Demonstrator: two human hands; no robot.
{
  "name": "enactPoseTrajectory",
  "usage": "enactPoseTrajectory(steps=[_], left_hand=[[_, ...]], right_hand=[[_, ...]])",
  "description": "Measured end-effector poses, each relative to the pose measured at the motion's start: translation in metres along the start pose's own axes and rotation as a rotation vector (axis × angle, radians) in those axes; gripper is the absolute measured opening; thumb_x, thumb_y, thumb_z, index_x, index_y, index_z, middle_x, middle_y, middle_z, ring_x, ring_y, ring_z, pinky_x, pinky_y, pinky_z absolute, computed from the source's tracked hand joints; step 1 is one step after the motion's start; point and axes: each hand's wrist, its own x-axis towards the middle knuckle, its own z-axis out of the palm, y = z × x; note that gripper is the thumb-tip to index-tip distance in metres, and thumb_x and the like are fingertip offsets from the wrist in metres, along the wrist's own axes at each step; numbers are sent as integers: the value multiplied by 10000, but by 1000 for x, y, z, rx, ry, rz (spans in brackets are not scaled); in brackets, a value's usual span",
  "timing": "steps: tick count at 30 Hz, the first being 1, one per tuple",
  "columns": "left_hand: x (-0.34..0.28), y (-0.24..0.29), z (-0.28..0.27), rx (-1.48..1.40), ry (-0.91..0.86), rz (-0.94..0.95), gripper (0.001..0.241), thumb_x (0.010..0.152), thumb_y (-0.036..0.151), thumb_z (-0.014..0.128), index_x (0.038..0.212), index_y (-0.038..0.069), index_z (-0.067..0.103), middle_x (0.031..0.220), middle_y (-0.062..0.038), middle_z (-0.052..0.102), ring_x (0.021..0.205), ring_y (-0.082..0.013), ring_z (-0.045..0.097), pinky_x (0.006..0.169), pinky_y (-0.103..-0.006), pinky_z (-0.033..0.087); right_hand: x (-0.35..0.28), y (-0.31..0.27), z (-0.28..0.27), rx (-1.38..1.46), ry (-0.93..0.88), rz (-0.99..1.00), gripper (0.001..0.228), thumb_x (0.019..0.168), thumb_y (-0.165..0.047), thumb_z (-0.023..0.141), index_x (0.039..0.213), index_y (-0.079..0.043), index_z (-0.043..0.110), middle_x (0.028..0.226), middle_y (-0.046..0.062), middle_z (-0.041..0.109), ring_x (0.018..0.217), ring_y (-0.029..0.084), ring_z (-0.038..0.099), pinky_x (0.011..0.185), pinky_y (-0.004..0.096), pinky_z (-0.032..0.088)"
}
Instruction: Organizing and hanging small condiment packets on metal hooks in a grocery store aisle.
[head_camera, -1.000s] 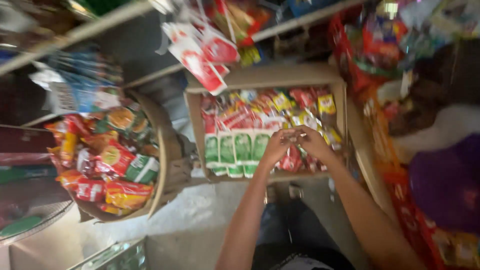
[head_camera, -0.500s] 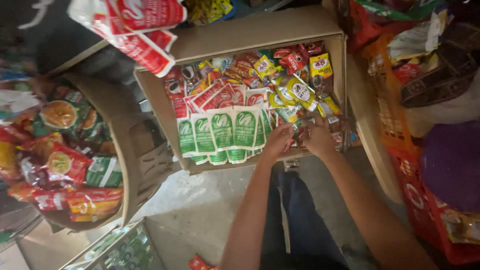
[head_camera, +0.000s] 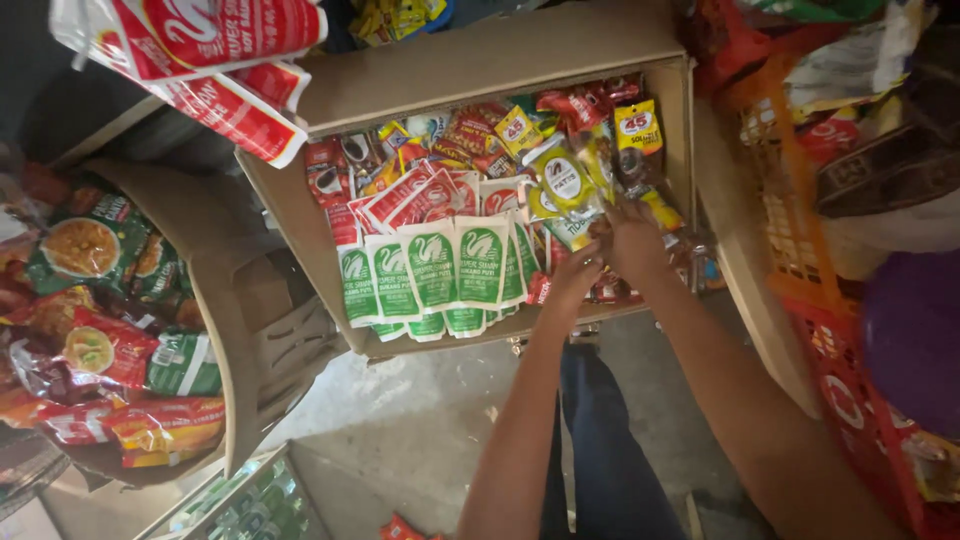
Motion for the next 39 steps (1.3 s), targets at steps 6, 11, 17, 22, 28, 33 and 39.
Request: enactPoseTrajectory(steps=[6,11,17,22,28,33,39], left_hand=[[-8,-25,-23,323,58,416,359,1006,246,624,1307,51,612,1314,-36,653,1196,-157,631,1025,-319,533],[-50,60,1,-149,133,146,381,1007,328,635,1296,79,618,1265,-76,663,1112,-204,669,955,-349,551],[-105,110,3,-218,37,64,466,1022,350,681,1293,-2,544,1074,-115,591,863,-248,568,674,-360,482],[-173,162,14,-120,38,161,438,941,285,710,1297,61,586,1035,-39,674,812,-144,612,638,-296,518],[-199,177,1,-15,62,327,443,959,234,734,1328,24,605,1091,-46,687,861,-116,617,659,-265,521],[-215,193,-3,-196,0,427,498,999,182,648,1466,70,514,1267,-47,672,1065,-133,659,825,-298,557],[-221,213,-2,-286,70,310,484,1032,216,549,1500,119,472,1285,-91,667,1091,-221,667,871,-383,560]], right_hand=[[-21,12,11,704,266,128,303,946,-123,714,1245,-110,760,1175,81,777,1009,194,761,936,348,603],[-75,-22,-31,1237,136,293,306,984,-64,725,1288,-72,753,1057,82,773,884,158,698,808,317,571],[-114,-82,-89,1620,-74,242,440,939,1,681,1346,-68,531,1121,97,699,1008,147,678,884,312,540],[-123,-133,-127,1651,-81,324,573,904,-17,674,1419,-93,435,1121,96,669,965,190,678,867,375,561],[-128,-170,-153,1431,-34,227,711,872,31,731,1477,-106,385,1209,114,629,1070,168,641,865,343,550],[-138,-199,-184,1380,-249,365,801,835,-5,700,1511,-187,310,1136,102,694,910,165,658,682,344,533],[-140,-197,-162,1376,-170,208,818,837,-41,752,1529,-148,331,1031,140,725,806,158,627,665,306,528]])
